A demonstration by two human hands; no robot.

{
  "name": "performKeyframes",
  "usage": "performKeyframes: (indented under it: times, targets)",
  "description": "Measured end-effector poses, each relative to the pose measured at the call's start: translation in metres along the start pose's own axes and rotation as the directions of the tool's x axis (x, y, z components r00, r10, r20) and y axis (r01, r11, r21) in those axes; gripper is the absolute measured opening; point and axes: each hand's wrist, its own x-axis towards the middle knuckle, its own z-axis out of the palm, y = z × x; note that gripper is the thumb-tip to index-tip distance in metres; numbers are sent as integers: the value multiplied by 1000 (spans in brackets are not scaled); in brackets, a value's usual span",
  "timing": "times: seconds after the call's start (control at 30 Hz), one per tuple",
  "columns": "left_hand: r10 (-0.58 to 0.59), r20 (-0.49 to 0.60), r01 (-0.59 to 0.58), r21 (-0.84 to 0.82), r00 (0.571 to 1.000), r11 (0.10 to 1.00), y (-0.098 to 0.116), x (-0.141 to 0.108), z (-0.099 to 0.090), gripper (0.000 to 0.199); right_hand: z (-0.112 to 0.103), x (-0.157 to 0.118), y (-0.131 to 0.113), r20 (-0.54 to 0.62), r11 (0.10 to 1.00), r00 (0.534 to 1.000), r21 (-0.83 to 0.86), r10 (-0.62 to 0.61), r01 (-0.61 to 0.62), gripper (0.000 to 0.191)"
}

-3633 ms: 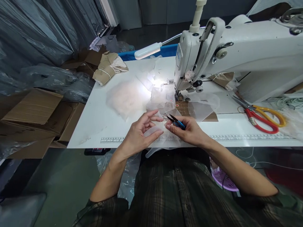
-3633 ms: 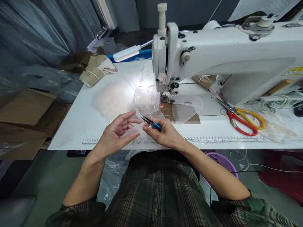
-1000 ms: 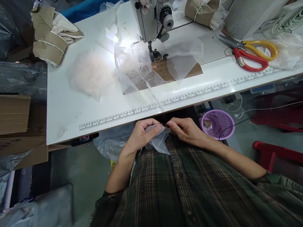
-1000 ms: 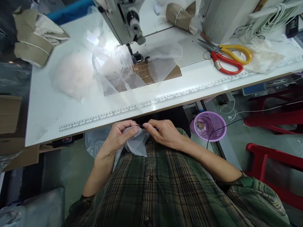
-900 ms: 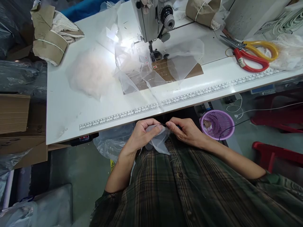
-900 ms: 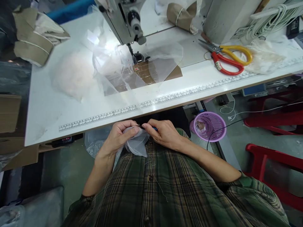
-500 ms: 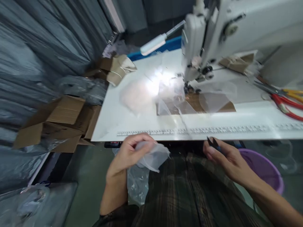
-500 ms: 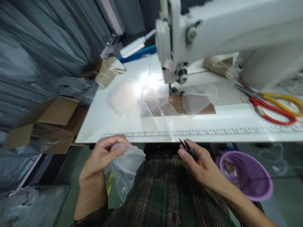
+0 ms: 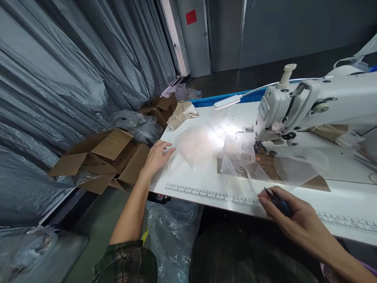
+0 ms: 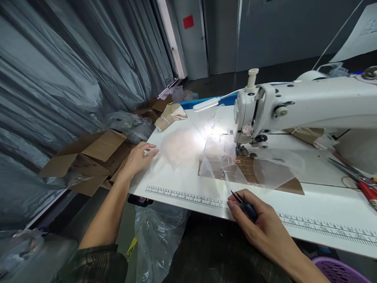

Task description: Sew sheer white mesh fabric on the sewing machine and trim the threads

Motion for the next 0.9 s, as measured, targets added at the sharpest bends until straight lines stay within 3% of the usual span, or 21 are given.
performKeyframes:
  times: [0.17,0.3,0.4,0.57,0.7,0.73,0.8,0.9]
  targets:
    - [84,143,-89,29,986,996,3,-19,7,39,4,27,-5,18,993,993,-33,-114,114,29]
    - [147,8,-146,-33,989,989,11,-26,11,38,5,42,-11,-18,982,984,-70,-176,174,30]
    - [216,-95,-225,-88,972,970,35,-30,11,29,8,52,-16,-43,981,986,-117,-158,152,31]
    - [363,-86,-373,-246,928,895,87,-40,19,20,21,65,-22,-4,955,991,-267,-134,128,39]
    - [404,-49,-397,-326,913,858,109,-43,33,18,33,66,-27,-217,904,950,-412,-222,117,38]
    - [410,-28,-395,-335,911,855,111,-42,36,18,37,67,-30,-225,886,940,-442,-257,137,39]
    - [422,32,-388,-336,906,858,115,-41,41,19,45,71,-36,-157,835,943,-522,-295,174,42]
    - [408,94,-365,-299,908,882,115,-41,44,22,54,83,-44,-73,734,972,-668,-224,119,45]
